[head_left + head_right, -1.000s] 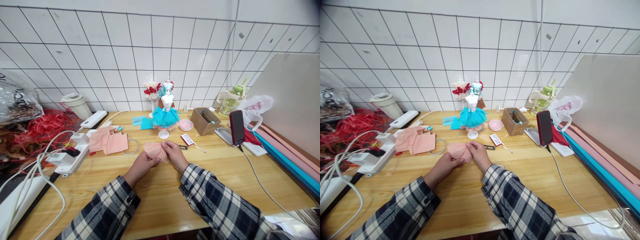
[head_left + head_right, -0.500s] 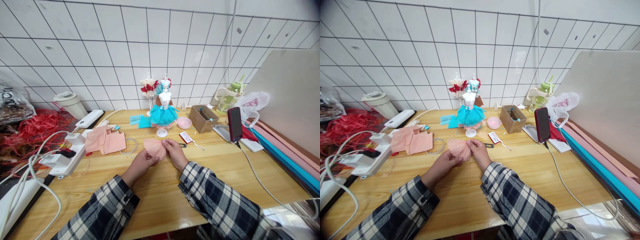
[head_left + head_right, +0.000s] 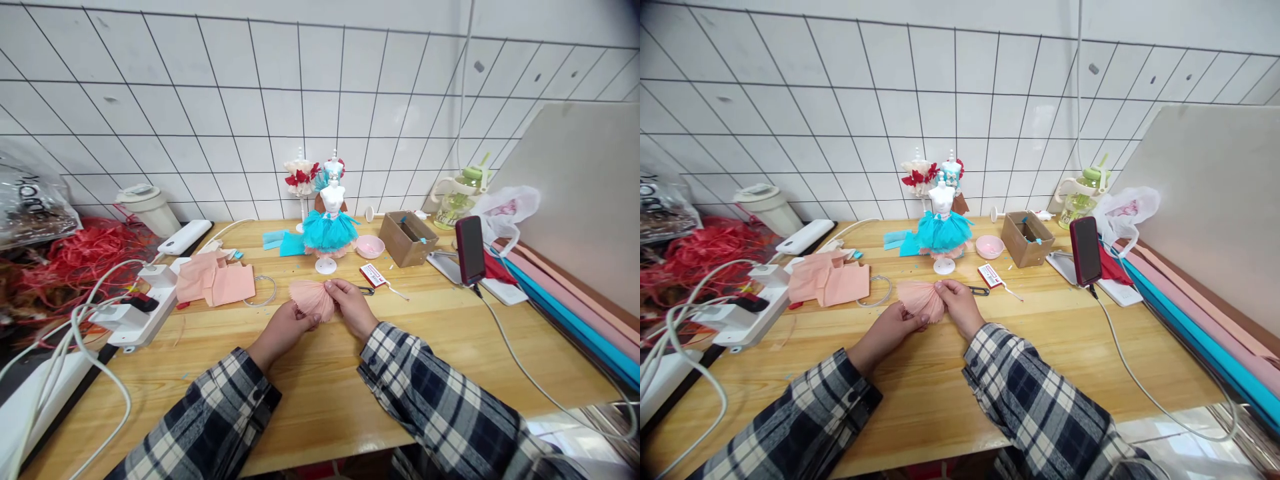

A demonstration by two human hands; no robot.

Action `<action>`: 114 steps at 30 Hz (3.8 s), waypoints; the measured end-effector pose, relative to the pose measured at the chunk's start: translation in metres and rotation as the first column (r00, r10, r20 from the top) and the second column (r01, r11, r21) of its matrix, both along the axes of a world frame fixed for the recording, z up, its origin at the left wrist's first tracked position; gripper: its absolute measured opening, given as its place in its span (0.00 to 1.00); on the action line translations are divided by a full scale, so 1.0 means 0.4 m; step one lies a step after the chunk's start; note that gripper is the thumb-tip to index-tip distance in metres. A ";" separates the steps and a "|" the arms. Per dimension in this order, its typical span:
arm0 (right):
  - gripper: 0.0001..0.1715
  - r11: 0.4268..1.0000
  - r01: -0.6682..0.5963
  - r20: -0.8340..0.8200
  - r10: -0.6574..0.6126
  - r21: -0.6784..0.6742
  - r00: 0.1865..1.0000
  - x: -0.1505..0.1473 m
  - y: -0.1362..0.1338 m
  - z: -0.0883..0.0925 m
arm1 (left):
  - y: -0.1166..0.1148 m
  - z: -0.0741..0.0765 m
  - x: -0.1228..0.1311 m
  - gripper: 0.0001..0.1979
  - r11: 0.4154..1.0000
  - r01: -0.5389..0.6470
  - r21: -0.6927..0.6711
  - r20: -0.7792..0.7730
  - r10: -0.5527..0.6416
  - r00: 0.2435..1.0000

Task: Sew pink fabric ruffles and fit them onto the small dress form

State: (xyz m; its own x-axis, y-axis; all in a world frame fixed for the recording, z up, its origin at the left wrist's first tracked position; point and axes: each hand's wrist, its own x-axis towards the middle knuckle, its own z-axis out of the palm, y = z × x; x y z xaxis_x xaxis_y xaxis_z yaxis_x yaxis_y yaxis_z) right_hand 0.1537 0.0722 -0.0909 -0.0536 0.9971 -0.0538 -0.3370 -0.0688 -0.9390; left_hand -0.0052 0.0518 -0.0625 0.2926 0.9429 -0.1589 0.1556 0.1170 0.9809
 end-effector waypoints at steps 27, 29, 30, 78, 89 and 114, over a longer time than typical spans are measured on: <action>0.17 0.912 -0.353 0.954 -0.114 0.211 0.277 0.030 -0.022 0.041 | 0.022 -0.038 -0.037 0.05 0.818 0.214 0.534 -0.461 0.069 0.885; 0.15 0.921 -0.328 0.951 -0.116 0.211 0.286 0.032 -0.018 0.036 | 0.021 -0.043 -0.037 0.06 0.778 0.324 0.539 -0.547 0.030 0.837; 0.15 0.926 -0.316 0.949 -0.112 0.207 0.294 0.033 -0.016 0.033 | 0.021 -0.044 -0.039 0.06 0.774 0.334 0.538 -0.563 0.034 0.826; 0.12 0.912 0.029 0.908 -0.411 0.410 0.087 0.269 0.021 0.086 | 0.070 -0.031 0.042 0.08 0.689 0.375 0.620 -0.619 0.137 0.773; 0.21 0.982 0.017 0.975 -0.183 0.187 -0.125 0.298 0.040 0.068 | 0.083 -0.009 0.039 0.10 0.593 0.347 0.727 -0.582 0.264 0.769; 0.06 0.989 -0.101 0.988 0.122 -0.113 0.098 0.493 0.008 0.075 | 0.071 0.006 0.405 0.13 0.656 0.276 0.703 -0.547 0.250 0.799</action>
State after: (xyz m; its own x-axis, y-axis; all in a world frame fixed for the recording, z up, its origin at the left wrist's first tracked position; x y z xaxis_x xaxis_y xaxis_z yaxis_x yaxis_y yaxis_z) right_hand 0.3510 0.0754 -0.0608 -0.0524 0.9839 -0.1711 0.9037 -0.0262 -0.4273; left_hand 0.1567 0.0804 -0.0601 0.4089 0.8048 0.4303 0.6805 -0.5830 0.4438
